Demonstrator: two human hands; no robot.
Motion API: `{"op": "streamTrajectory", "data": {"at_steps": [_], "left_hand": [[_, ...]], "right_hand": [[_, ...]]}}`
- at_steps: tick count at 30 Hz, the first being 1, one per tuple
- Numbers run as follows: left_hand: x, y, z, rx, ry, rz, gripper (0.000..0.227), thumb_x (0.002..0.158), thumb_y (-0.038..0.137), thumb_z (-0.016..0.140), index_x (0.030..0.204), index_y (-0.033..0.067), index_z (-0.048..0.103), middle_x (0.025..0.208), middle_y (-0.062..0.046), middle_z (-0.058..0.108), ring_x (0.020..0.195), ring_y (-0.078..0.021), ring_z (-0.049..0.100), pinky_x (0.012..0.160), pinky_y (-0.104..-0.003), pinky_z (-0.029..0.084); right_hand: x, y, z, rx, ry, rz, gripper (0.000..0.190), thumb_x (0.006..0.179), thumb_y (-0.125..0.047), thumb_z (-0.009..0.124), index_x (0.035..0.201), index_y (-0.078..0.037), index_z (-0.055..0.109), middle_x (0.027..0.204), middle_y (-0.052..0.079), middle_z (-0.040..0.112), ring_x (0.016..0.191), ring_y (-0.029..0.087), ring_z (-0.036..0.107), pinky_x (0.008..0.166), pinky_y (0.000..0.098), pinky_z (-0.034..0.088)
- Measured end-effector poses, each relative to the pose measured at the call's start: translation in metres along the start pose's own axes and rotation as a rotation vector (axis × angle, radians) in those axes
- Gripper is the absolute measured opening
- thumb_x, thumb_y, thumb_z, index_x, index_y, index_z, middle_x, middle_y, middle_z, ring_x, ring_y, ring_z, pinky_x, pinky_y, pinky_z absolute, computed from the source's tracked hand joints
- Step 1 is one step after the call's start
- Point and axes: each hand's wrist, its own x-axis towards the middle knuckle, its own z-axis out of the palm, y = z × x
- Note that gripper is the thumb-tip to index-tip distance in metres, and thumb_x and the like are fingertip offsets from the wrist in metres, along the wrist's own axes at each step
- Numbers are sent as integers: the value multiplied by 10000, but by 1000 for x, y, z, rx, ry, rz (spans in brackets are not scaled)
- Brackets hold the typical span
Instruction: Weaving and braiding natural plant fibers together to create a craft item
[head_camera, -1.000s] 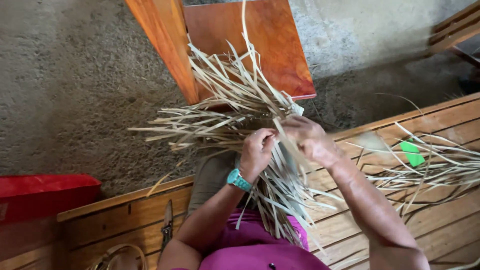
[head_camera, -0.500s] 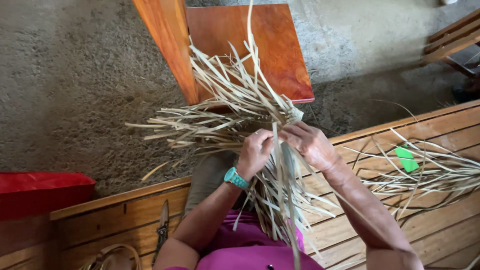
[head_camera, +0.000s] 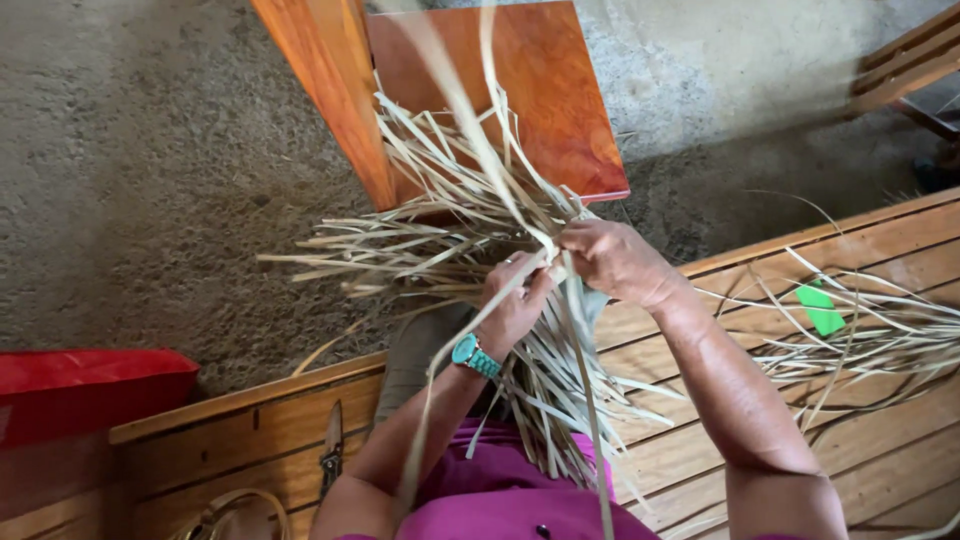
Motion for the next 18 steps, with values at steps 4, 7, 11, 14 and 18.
{"op": "streamTrajectory", "data": {"at_steps": [4,7,11,14,18], "left_hand": [[-9,-8,10,11,37,-13,10,905,42,679,899,44,688,770,-143,677,732,-334,726,640,-350,585],[-17,-26,15,18,9,-59,11,886,44,681,896,49,682,778,-129,671,749,-325,723,656,-370,584],[-19,-32,12,-17,-59,-148,65,864,56,712,925,76,724,823,-112,699,805,-294,734,688,-323,595],[-12,-15,4,-79,-110,-335,115,922,74,659,967,-1,734,947,-231,738,919,-392,735,810,-452,583],[-19,-46,6,-184,-139,-571,206,917,226,690,1039,72,751,1041,-165,748,1048,-300,719,928,-424,543]], "right_hand": [[-2,-1,-7,7,-10,24,77,877,-105,651,824,-121,597,753,101,640,757,390,677,658,467,537],[0,-8,-8,-33,34,10,103,901,-128,641,812,-144,590,733,75,620,750,352,686,652,428,548],[-11,25,15,26,126,25,54,951,-198,651,910,-183,683,760,27,636,741,287,688,681,390,568],[-9,-22,-3,108,149,-3,159,977,-159,614,830,-121,661,750,87,646,724,352,670,646,402,557],[-30,-9,2,23,134,-134,158,993,-220,633,1017,-153,774,972,75,730,879,337,705,740,411,587]]}}
